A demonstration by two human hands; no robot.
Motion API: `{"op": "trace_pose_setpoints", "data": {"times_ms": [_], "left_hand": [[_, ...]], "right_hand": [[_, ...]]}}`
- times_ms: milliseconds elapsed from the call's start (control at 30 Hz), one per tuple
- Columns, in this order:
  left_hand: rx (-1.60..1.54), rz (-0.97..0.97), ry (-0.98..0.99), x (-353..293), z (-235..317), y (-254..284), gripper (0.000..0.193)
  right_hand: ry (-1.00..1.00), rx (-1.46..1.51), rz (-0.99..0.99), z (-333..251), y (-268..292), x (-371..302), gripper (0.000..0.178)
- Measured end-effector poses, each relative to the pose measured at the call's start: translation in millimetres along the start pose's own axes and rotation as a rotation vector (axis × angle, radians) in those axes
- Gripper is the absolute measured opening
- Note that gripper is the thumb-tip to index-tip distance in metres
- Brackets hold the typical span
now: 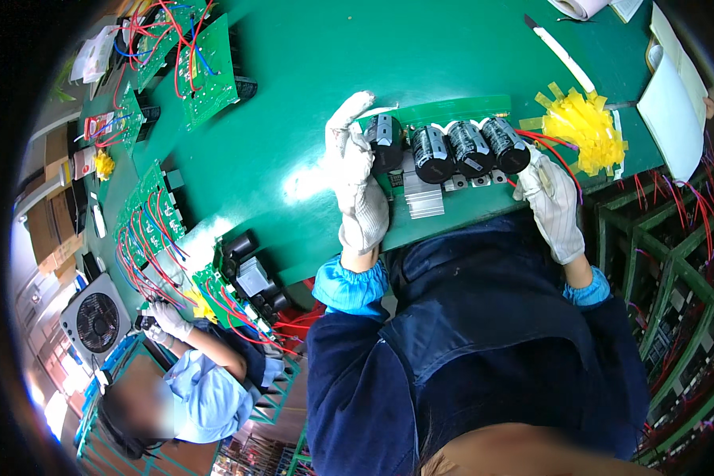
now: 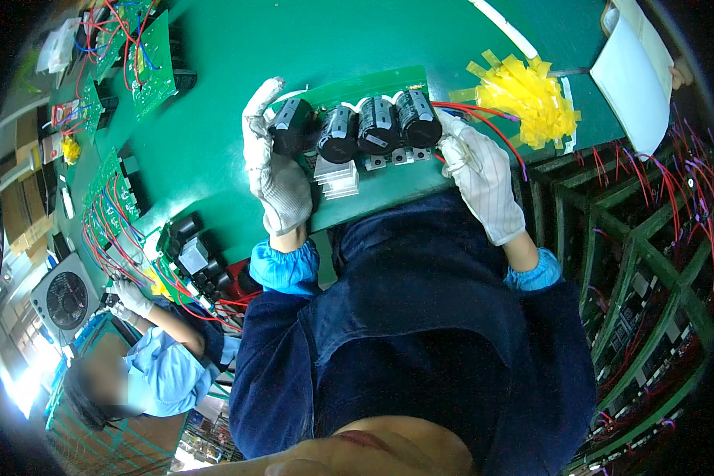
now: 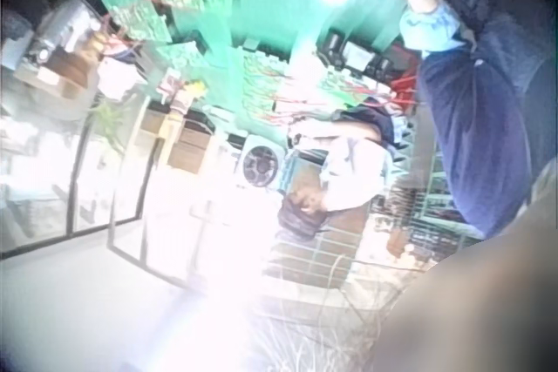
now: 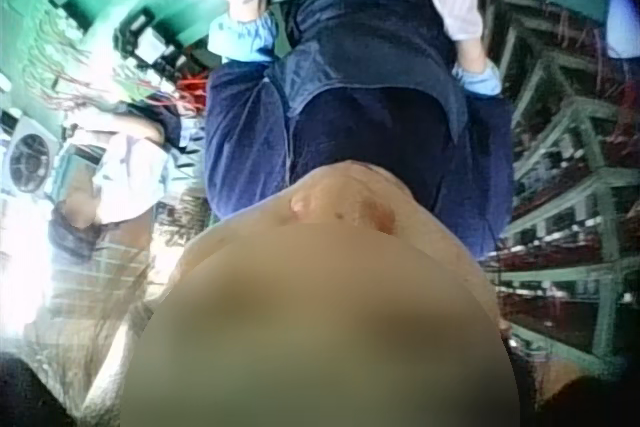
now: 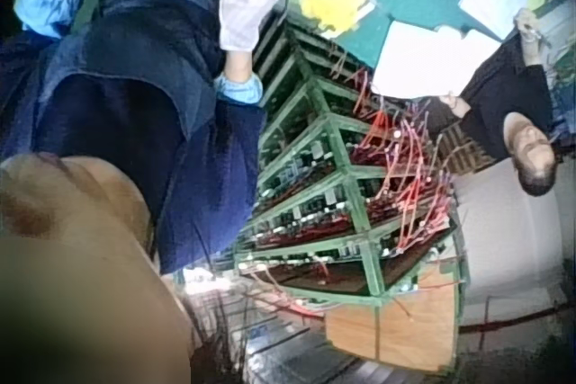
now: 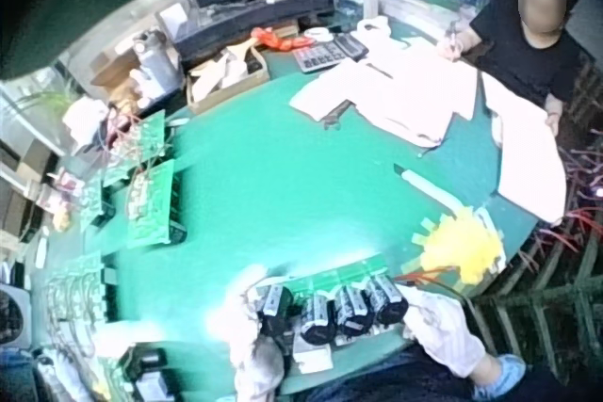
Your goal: Assembling electronic components onto printed circuit boards.
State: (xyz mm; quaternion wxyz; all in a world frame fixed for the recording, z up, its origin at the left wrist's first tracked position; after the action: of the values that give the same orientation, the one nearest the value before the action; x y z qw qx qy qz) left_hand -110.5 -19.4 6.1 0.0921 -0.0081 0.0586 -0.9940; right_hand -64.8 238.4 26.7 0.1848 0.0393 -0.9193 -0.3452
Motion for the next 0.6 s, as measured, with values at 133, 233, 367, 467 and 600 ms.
{"op": "trace_pose_setpoints", "data": {"times_ms": [133,233,367,467,600], "left_hand": [[0.046,0.082,-0.032,-1.2,11.3,-0.5,0.065],[-0.03,0.17,0.027,-1.1,11.8,0.6,0.071],[-0.171,0.152,0.05,0.0,14.4,1.9,0.077],[-0.311,0.001,0.064,1.8,-3.3,2.1,0.064],[-0.409,0.024,0.15,1.3,-13.4,1.1,0.061]], "right_hand": [[0.051,-0.07,0.013,1.1,-3.8,-5.1,0.039],[-0.527,0.312,-0.09,47.1,-21.1,-19.1,0.032],[-0.668,0.444,-0.091,47.2,-25.4,-14.8,0.037],[-0.707,0.396,-0.092,50.1,-22.7,-17.0,0.038],[-0.729,0.406,-0.089,46.0,-22.8,-13.8,0.036]]}}
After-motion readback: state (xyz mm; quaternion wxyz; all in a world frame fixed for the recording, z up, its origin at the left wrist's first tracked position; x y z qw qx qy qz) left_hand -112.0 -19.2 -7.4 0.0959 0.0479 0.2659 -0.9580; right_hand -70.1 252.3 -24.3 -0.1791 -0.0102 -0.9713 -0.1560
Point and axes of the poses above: each hand's wrist, its own x-axis towards the middle knuckle, its own y-axis out of the back of the hand, z = x × y, the point moved 10 cm from there along x, towards the middle knuckle, and after that the axes turned 3 degrees about x, right-handed, at the moved point
